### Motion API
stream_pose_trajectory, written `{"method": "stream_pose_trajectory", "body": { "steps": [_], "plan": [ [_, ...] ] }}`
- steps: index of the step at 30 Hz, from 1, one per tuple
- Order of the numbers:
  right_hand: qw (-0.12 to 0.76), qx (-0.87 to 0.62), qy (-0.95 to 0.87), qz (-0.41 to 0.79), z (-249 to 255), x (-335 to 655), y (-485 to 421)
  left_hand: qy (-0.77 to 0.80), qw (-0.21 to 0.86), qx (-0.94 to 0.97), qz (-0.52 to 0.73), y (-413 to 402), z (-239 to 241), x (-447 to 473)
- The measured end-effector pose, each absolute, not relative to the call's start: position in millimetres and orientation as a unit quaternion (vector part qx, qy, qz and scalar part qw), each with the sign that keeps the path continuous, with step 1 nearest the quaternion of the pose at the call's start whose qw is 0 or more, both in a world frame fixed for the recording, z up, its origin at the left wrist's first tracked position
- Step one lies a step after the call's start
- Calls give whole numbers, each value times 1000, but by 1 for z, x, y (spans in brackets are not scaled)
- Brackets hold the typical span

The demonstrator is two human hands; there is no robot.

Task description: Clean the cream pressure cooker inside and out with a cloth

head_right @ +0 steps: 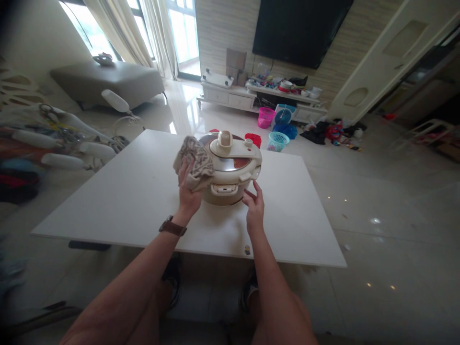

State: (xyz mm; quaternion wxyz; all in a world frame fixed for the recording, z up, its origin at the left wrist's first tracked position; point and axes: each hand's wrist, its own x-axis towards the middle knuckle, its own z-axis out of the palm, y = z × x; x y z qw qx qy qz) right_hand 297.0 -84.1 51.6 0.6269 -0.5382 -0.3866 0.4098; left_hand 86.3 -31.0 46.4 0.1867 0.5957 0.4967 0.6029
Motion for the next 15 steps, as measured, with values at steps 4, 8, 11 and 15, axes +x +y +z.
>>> {"method": "stream_pose_trajectory", "body": {
  "steps": [4, 8, 11, 15],
  "plan": [
    [613, -523, -474, 355, 51, 295, -83, 513, 262, 505, 643, -22, 29, 88],
    [593, -522, -505, 348, 50, 290, -83, 531, 333, 487, 608, -32, 29, 94],
    [593, -520, -502, 354, 51, 290, -82, 521, 326, 486, 621, -45, 27, 99],
    [592, -509, -502, 372, 53, 292, -83, 527, 396, 446, 605, -61, 13, 108]
  ]
}}
